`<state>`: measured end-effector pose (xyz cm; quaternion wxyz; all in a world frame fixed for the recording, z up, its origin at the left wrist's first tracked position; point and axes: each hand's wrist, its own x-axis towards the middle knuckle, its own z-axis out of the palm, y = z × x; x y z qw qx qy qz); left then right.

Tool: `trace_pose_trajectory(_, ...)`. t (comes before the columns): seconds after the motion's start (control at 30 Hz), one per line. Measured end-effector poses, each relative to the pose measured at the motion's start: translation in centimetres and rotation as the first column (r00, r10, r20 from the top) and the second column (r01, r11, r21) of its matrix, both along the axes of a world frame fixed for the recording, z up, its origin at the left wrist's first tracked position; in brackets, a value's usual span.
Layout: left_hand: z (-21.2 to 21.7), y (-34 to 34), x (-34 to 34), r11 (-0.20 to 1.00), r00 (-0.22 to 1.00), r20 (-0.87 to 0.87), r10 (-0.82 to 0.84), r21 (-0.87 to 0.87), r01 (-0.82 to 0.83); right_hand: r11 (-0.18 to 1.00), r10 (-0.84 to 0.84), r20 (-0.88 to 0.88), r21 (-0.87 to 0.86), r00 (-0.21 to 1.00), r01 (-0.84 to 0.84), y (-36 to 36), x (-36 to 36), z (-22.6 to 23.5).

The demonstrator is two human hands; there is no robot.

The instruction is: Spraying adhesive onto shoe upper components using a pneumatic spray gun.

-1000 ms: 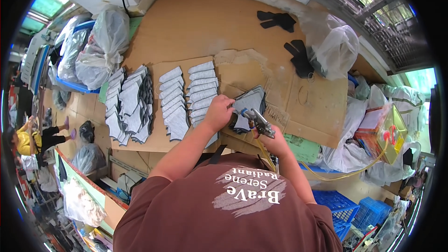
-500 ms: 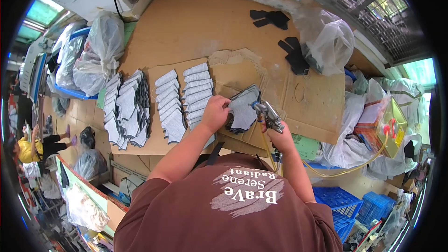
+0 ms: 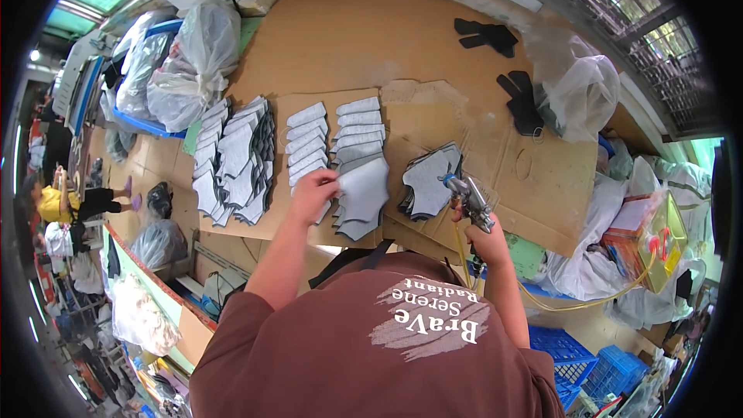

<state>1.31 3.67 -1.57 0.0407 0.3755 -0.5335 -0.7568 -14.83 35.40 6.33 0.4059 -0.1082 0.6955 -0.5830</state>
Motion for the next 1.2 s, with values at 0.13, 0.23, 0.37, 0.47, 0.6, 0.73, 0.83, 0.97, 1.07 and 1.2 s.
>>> trace_pose_trajectory(0.13,-0.4,-3.9,6.8,0.986,0.975,0.185,0.126,-0.130,-0.103,1.000,0.018,0.027,0.003,0.999,-0.018,-1.0,0.4,0.0)
trace_pose_trajectory(0.23,-1.0,-4.7,8.6,0.922,0.912,0.374,0.170,-0.388,-0.013,0.995,0.077,0.013,0.064,0.997,-0.078,-1.6,0.4,0.2)
trace_pose_trajectory(0.37,0.8,-2.8,5.7,0.183,0.923,0.383,0.041,-0.911,0.370,0.991,0.130,-0.032,0.029,0.991,-0.129,-2.0,0.4,0.3)
trace_pose_trajectory(0.47,1.7,1.1,0.7,0.477,0.986,0.144,-0.089,-0.863,0.169,0.987,0.150,-0.020,0.052,0.988,-0.149,-2.5,0.6,0.5)
trace_pose_trajectory(0.6,0.7,6.1,-5.0,0.661,0.949,0.124,-0.288,-0.691,0.291,0.988,0.144,0.023,0.043,0.989,-0.145,-2.8,1.1,0.3)
trace_pose_trajectory(0.73,0.4,8.3,-7.7,0.829,0.962,0.035,-0.271,-0.499,0.251,0.988,0.155,-0.031,-0.016,0.987,-0.156,-2.5,1.1,-1.4)
trace_pose_trajectory(0.83,-0.6,8.3,-8.1,0.832,0.959,0.054,-0.277,-0.487,0.268,0.990,0.143,-0.034,0.009,0.989,-0.143,-2.5,1.1,-1.7)
trace_pose_trajectory(0.97,-0.4,8.3,-8.1,0.820,0.962,0.049,-0.267,-0.514,0.254,0.993,0.120,-0.019,0.003,0.993,-0.120,-2.3,1.0,-1.5)
trace_pose_trajectory(1.07,-0.2,8.4,-8.1,0.812,0.963,0.046,-0.265,-0.529,0.249,0.996,0.089,-0.031,0.018,0.996,-0.089,-2.2,0.6,-0.9)
trace_pose_trajectory(1.2,-0.3,8.4,-8.1,0.810,0.964,0.043,-0.262,-0.533,0.244,0.996,0.008,0.017,0.089,1.000,-0.010,-2.4,0.0,1.0)
